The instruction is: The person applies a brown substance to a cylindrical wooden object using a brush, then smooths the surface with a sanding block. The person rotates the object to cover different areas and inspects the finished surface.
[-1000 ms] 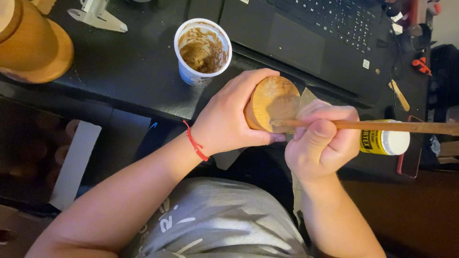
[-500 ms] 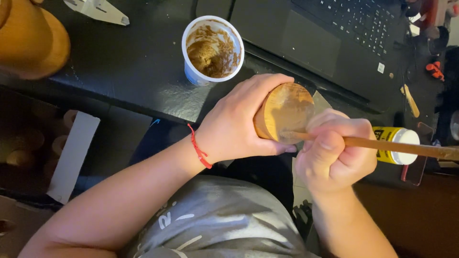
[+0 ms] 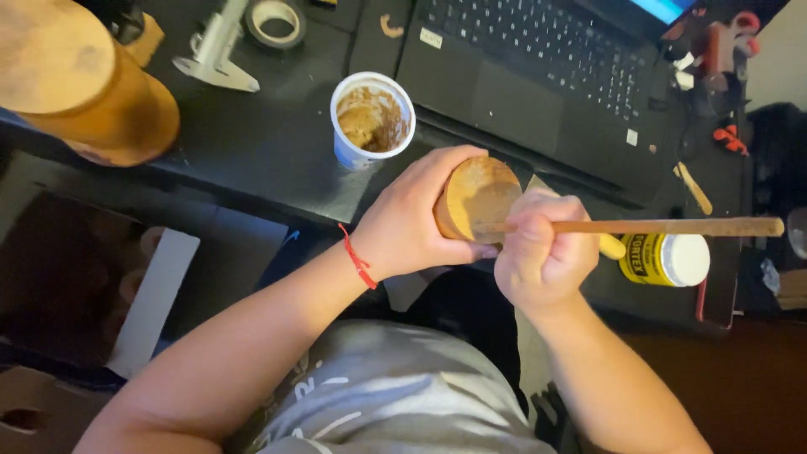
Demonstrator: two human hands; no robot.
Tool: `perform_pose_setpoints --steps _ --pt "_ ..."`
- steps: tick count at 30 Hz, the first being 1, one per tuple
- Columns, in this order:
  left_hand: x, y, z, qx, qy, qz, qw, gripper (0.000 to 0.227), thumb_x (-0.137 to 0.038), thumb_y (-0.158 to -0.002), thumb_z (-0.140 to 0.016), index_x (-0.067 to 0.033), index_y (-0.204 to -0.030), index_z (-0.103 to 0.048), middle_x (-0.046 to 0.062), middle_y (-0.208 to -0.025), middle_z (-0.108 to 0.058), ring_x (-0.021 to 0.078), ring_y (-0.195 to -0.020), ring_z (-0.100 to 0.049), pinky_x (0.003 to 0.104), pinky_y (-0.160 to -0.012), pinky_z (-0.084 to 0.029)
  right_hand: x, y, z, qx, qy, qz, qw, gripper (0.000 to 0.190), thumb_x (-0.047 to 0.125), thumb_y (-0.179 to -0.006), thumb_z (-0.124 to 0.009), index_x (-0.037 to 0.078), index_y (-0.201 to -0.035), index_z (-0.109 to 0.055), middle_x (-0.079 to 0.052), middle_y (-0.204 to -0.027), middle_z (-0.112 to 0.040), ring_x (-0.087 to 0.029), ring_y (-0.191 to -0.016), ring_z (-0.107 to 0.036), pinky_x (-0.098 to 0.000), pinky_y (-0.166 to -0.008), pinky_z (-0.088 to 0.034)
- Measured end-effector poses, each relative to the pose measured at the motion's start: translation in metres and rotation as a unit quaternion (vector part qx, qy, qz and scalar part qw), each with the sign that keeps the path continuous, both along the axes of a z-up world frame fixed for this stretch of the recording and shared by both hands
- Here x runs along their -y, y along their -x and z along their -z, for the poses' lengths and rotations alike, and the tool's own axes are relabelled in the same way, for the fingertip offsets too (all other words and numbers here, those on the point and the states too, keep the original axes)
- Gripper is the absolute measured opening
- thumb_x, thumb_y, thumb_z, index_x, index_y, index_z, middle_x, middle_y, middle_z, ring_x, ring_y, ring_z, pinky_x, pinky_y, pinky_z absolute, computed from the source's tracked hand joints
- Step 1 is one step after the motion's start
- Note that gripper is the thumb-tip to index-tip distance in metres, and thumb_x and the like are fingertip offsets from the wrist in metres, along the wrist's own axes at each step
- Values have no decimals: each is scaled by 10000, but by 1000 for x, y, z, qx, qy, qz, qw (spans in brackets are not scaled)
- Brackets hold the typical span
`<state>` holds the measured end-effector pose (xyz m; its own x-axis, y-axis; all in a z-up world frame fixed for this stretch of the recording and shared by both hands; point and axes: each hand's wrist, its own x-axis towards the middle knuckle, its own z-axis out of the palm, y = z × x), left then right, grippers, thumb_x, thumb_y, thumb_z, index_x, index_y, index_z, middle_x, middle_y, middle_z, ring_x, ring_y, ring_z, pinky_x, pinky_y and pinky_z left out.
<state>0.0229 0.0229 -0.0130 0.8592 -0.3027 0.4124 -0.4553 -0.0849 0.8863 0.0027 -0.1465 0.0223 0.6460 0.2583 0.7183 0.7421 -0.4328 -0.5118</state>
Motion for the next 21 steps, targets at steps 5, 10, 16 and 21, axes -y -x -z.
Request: perform_pose_setpoints --steps 5,10,16,21 --pt "4 3 4 19 11 -4 1000 839 -311 -626 -896 -70 -1315 -484 109 -1307 -605 272 -1188 -608 360 -1051 -450 -19 3 0 -53 -235 25 970 370 407 -1057 -472 107 -857 -387 -40 -543 -344 -150 -435 -392 -295 -479 -321" --pt "2 3 1 11 12 1 1000 832 -310 -642 -919 -86 -1317 -489 93 -1311 -598 257 -1204 -601 359 -1059 -454 -17 1 -5 -83 -308 29 947 333 362 -1035 -497 117 -833 -394 -28 -522 -300 -133 -414 -345 -278 -456 -297" --pt "4 1 -4 -16 -15 -5 1000 868 -357 -631 -925 -108 -1336 -482 84 -1321 -586 251 -1214 -594 362 -1053 -444 25 -3 -15 -221 -366 12 904 201 279 -1021 -612 115 -1048 -499 -86 -727 -529 -151 -663 -562 -265 -510 -471" --pt "6 0 -4 -44 -13 -1 999 875 -349 -618 -927 -95 -1331 -487 78 -1302 -583 228 -1189 -590 341 -1039 -448 48 4 1 -335 -405 -70 848 132 225 -1034 -590 95 -1052 -579 -127 -975 -589 -212 -832 -645 -279 -631 -577"
